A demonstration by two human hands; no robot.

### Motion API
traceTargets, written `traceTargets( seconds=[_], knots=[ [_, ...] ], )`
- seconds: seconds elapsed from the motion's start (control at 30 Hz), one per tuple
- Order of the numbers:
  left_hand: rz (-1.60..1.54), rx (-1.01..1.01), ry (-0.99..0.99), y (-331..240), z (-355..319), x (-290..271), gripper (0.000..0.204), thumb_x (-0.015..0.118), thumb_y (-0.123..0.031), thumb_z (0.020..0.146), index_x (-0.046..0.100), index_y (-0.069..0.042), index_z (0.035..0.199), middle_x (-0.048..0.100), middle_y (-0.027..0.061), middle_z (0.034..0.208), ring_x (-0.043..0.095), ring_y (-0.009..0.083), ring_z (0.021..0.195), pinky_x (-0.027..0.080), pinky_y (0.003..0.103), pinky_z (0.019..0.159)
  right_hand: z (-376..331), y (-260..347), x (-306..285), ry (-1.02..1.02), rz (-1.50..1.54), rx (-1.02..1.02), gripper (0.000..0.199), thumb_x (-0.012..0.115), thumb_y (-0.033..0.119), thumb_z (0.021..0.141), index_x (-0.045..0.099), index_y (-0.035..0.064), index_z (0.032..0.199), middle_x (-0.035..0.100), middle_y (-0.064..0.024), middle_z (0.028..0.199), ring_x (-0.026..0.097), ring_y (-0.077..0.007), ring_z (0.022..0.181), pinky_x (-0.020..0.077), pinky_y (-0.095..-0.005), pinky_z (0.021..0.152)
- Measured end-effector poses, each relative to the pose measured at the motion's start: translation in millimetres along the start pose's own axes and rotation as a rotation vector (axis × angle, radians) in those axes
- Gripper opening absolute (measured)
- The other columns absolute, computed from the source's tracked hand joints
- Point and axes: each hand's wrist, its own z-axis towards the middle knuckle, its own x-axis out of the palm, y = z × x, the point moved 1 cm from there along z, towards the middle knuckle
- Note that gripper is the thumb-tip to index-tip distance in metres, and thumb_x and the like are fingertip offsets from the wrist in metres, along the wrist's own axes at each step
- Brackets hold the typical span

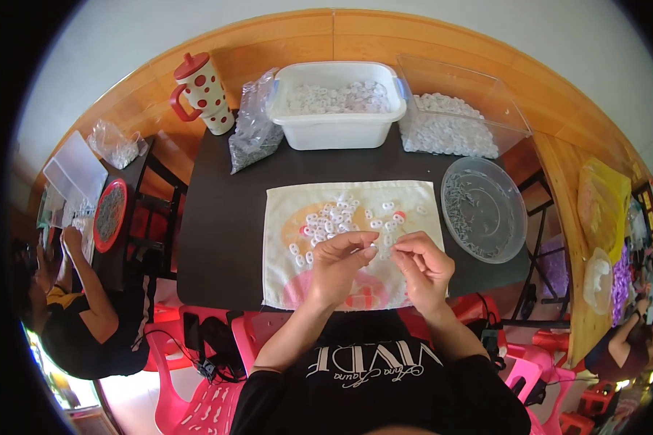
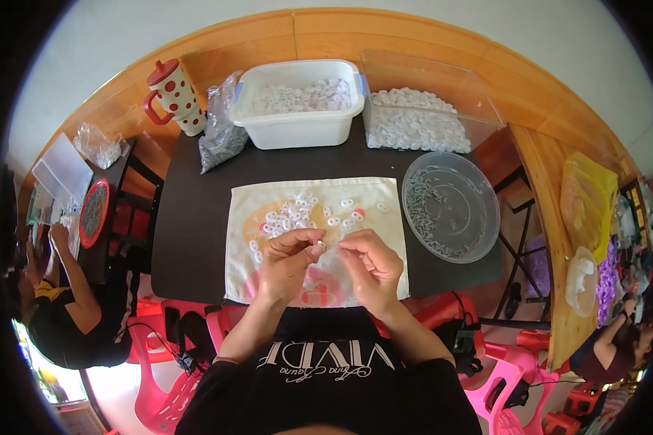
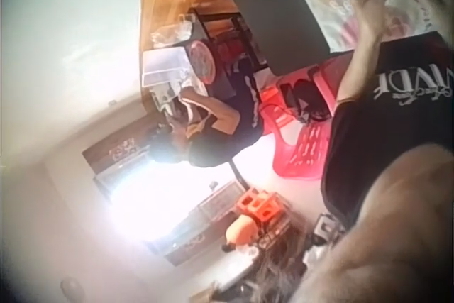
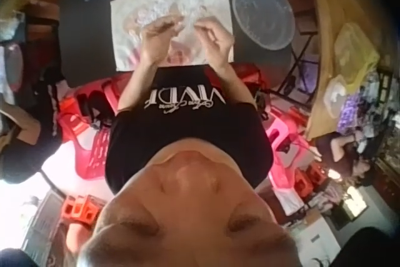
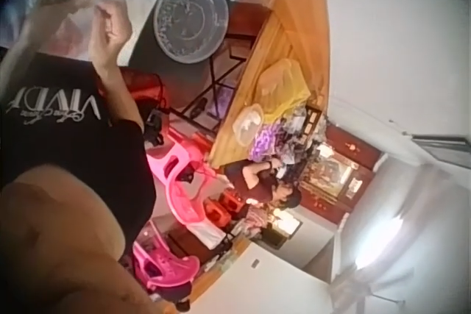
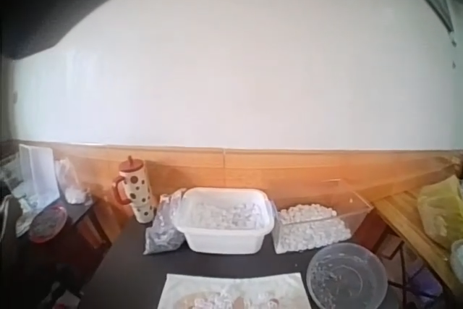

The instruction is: Sorting and inspecting small white plastic components on a table.

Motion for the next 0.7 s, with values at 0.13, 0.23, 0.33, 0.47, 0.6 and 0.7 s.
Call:
traceTargets(
  seconds=[0.13, 0.23, 0.33, 0.47, 0.6, 0.7],
  knots=[
    [-0.179, -0.015, 0.032, 2, -8, -7, 0.024, 0.065, 0.009, 0.090, 0.072, 0.000, 0.110, 0.073, 0.0089, 0.099, 0.066, 0.0137, 0.088, 0.053, 0.024, 0.077, -2, -5, 16, -0.028, -0.026, -0.071, 0.015, 0.064, -0.016, 0.086, 0.064, -0.0063, 0.098, 0.064, -0.0115, 0.097, 0.054, -0.0062, 0.075, 0.0415, -0.0186, 0.063],
    [-0.213, -0.074, 0.023, -2, -13, -7, 0.021, 0.064, 0.008, 0.091, 0.072, 0.001, 0.109, 0.073, 0.0094, 0.098, 0.067, 0.0147, 0.087, 0.053, 0.024, 0.076, -2, -4, 20, -0.014, -0.140, -0.136, 0.015, 0.064, -0.016, 0.086, 0.064, -0.0056, 0.097, 0.064, -0.0116, 0.098, 0.052, -0.0058, 0.075, 0.0397, -0.0177, 0.062],
    [-0.228, -0.108, 0.018, -3, -15, -9, 0.020, 0.064, 0.007, 0.091, 0.072, 0.002, 0.109, 0.073, 0.0100, 0.096, 0.067, 0.0145, 0.086, 0.052, 0.025, 0.075, -2, -2, 24, -0.013, -0.198, -0.171, 0.016, 0.065, -0.015, 0.086, 0.065, -0.0050, 0.097, 0.064, -0.0116, 0.098, 0.051, -0.0053, 0.072, 0.0383, -0.0172, 0.060],
    [-0.214, -0.097, 0.006, 0, -15, -14, 0.019, 0.065, 0.006, 0.091, 0.072, 0.002, 0.108, 0.073, 0.0095, 0.095, 0.067, 0.0136, 0.085, 0.052, 0.023, 0.074, -3, -8, 22, -0.028, -0.199, -0.165, 0.015, 0.064, -0.015, 0.086, 0.065, -0.0050, 0.098, 0.065, -0.0112, 0.096, 0.051, -0.0053, 0.068, 0.0382, -0.0174, 0.057],
    [-0.192, -0.041, -0.048, 2, -14, -19, 0.019, 0.064, 0.006, 0.091, 0.072, 0.002, 0.108, 0.073, 0.0087, 0.094, 0.067, 0.0130, 0.085, 0.051, 0.023, 0.074, -3, -18, 19, -0.008, -0.327, -0.132, 0.013, 0.064, -0.013, 0.085, 0.066, -0.0050, 0.095, 0.066, -0.0102, 0.086, 0.058, -0.0130, 0.070, 0.0442, -0.0229, 0.061],
    [-0.243, -0.070, -0.042, -2, -15, -17, 0.017, 0.065, 0.006, 0.091, 0.072, 0.002, 0.106, 0.073, 0.0092, 0.094, 0.067, 0.0133, 0.085, 0.052, 0.024, 0.075, -5, -22, 14, 0.008, -0.368, -0.104, 0.014, 0.063, -0.013, 0.086, 0.067, -0.0049, 0.096, 0.066, -0.0095, 0.085, 0.057, -0.0124, 0.069, 0.0445, -0.0233, 0.061]
  ],
)
